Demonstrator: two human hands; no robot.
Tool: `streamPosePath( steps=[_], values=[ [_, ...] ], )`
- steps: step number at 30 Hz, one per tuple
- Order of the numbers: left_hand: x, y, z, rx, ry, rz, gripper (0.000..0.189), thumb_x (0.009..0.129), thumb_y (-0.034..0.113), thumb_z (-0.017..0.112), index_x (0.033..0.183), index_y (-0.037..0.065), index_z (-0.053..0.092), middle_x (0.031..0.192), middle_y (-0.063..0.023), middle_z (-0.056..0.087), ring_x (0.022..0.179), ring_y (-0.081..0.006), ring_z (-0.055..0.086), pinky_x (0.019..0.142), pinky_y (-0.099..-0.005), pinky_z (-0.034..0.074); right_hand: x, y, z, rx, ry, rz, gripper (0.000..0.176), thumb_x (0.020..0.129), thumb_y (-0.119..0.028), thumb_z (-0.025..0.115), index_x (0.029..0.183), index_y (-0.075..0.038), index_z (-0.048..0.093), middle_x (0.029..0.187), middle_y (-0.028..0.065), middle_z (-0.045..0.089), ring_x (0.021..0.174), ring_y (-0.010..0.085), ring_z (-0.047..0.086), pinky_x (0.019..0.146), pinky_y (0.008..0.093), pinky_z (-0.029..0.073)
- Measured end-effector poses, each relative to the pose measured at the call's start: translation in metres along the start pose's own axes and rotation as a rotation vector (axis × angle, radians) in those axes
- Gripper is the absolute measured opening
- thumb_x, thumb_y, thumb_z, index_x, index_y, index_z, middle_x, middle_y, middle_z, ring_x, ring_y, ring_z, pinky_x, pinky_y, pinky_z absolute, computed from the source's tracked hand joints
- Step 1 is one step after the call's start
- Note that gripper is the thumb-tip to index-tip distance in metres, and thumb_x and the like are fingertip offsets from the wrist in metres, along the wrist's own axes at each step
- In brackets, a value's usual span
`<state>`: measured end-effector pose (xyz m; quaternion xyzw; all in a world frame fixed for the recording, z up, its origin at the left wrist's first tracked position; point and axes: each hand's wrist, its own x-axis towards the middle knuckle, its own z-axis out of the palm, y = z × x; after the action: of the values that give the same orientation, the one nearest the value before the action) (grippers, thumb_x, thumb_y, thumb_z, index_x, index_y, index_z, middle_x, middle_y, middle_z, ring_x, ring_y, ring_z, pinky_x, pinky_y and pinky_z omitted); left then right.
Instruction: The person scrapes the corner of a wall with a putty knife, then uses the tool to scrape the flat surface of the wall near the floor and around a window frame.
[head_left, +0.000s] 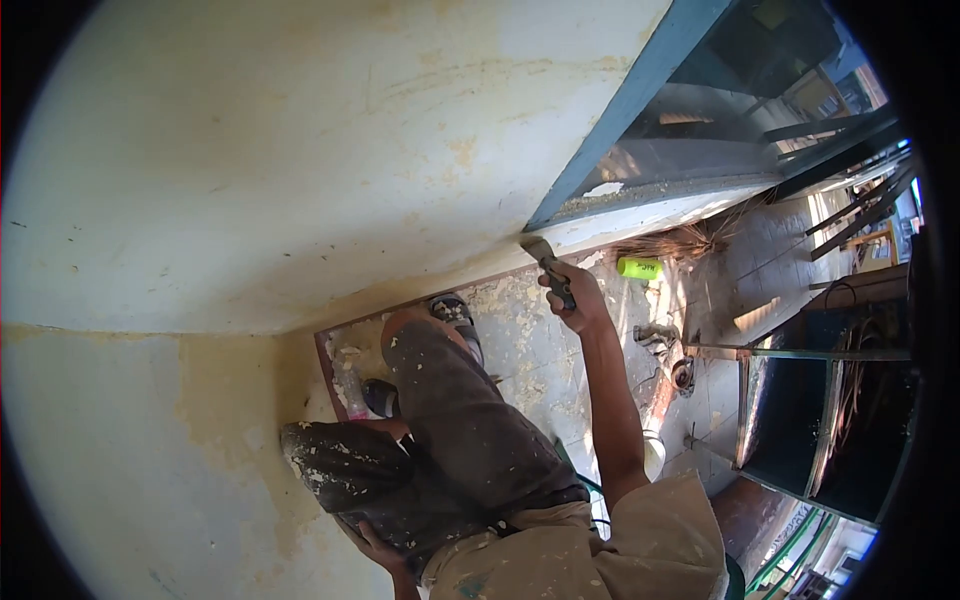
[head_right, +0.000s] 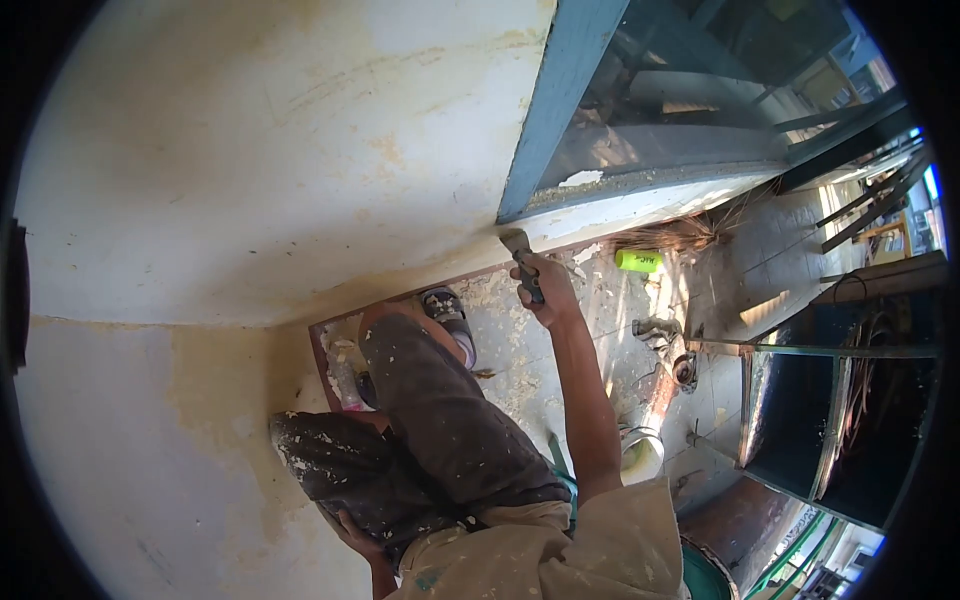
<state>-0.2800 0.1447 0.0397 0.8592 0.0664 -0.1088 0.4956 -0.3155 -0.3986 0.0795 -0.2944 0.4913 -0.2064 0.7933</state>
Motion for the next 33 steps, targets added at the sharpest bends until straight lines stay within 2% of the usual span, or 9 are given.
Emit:
streamPosePath(
  steps=[5, 8, 15, 18, 21, 25, 29, 31, 33],
  values=[
    [-0.004, 0.038, 0.010, 0.188, 0.056, 0.031, 0.061, 0.099, 0.036, 0.039, 0.143, -0.006, 0.029, 0.145, -0.0233, 0.034, 0.131, -0.0334, 0.037, 0.109, -0.0388, 0.028, 0.039, 0.015, -0.027, 0.005, 0.030, 0.080, 0.012, 0.092, -0.019, 0.051, 0.093, -0.008, 0.052, 0.072, 0.0057, 0.058, 0.039, 0.0090, 0.045, 0.033, 0.0199, 0.035],
    [0.002, 0.012, 0.004, 0.104, 0.020, 0.054, 0.062, 0.098, 0.036, 0.040, 0.142, -0.006, 0.029, 0.145, -0.0231, 0.034, 0.130, -0.0332, 0.038, 0.109, -0.0389, 0.029, -0.004, 0.006, 0.009, 0.038, 0.025, -0.059, 0.011, 0.090, -0.020, 0.051, 0.091, -0.009, 0.051, 0.070, 0.0051, 0.057, 0.038, 0.0116, 0.046, 0.030, 0.0249, 0.028],
    [0.002, 0.010, 0.008, -0.049, 0.029, 0.014, 0.065, 0.097, 0.038, 0.043, 0.142, -0.007, 0.030, 0.144, -0.0234, 0.035, 0.127, -0.0336, 0.041, 0.107, -0.0388, 0.032, 0.011, 0.009, -0.001, 0.051, 0.017, -0.015, 0.012, 0.090, -0.019, 0.054, 0.094, -0.008, 0.052, 0.072, 0.0065, 0.059, 0.038, 0.0101, 0.045, 0.032, 0.0218, 0.033],
    [0.002, -0.002, 0.002, -0.002, 0.006, 0.021, 0.064, 0.097, 0.037, 0.042, 0.142, -0.007, 0.030, 0.145, -0.0233, 0.034, 0.130, -0.0332, 0.037, 0.109, -0.0387, 0.028, -0.014, -0.001, 0.018, 0.054, -0.030, -0.023, 0.012, 0.090, -0.019, 0.053, 0.097, -0.009, 0.052, 0.072, 0.0057, 0.058, 0.038, 0.0100, 0.045, 0.032, 0.0212, 0.033],
    [-0.003, 0.037, 0.010, 0.129, 0.045, 0.063, 0.064, 0.098, 0.037, 0.040, 0.142, -0.007, 0.028, 0.147, -0.0234, 0.031, 0.135, -0.0334, 0.031, 0.113, -0.0383, 0.021, 0.024, 0.008, -0.009, 0.074, -0.023, 0.153, 0.012, 0.090, -0.019, 0.053, 0.098, -0.009, 0.052, 0.072, 0.0053, 0.058, 0.038, 0.0103, 0.045, 0.032, 0.0216, 0.032],
    [-0.002, 0.035, 0.013, 0.073, 0.034, 0.078, 0.065, 0.098, 0.038, 0.039, 0.143, -0.007, 0.027, 0.148, -0.0237, 0.030, 0.136, -0.0336, 0.030, 0.113, -0.0382, 0.020, -0.007, 0.014, 0.011, 0.069, -0.042, -0.016, 0.011, 0.090, -0.020, 0.053, 0.094, -0.009, 0.052, 0.072, 0.0060, 0.059, 0.038, 0.0110, 0.044, 0.032, 0.0227, 0.032],
    [-0.008, 0.045, 0.013, 0.064, 0.024, 0.051, 0.064, 0.098, 0.037, 0.040, 0.143, -0.007, 0.027, 0.148, -0.0241, 0.030, 0.136, -0.0332, 0.030, 0.113, -0.0383, 0.021, 0.029, 0.036, -0.005, 0.034, 0.060, 0.061, 0.013, 0.091, -0.019, 0.052, 0.098, -0.009, 0.053, 0.071, 0.0056, 0.057, 0.037, 0.0107, 0.043, 0.032, 0.0219, 0.030],
    [-0.007, 0.054, 0.021, -0.058, 0.027, 0.037, 0.064, 0.098, 0.036, 0.040, 0.143, -0.007, 0.027, 0.148, -0.0244, 0.030, 0.136, -0.0332, 0.030, 0.112, -0.0384, 0.021, 0.004, 0.020, 0.006, 0.072, -0.016, -0.017, 0.014, 0.091, -0.019, 0.051, 0.100, -0.008, 0.053, 0.072, 0.0055, 0.057, 0.037, 0.0104, 0.043, 0.032, 0.0212, 0.030],
    [-0.007, 0.045, 0.016, 0.019, 0.039, -0.002, 0.064, 0.098, 0.036, 0.039, 0.143, -0.007, 0.027, 0.147, -0.0245, 0.030, 0.136, -0.0332, 0.030, 0.112, -0.0384, 0.021, -0.032, 0.015, 0.019, 0.087, -0.049, -0.062, 0.016, 0.093, -0.018, 0.049, 0.105, -0.008, 0.054, 0.073, 0.0048, 0.057, 0.037, 0.0099, 0.042, 0.032, 0.0207, 0.030]
  ],
)
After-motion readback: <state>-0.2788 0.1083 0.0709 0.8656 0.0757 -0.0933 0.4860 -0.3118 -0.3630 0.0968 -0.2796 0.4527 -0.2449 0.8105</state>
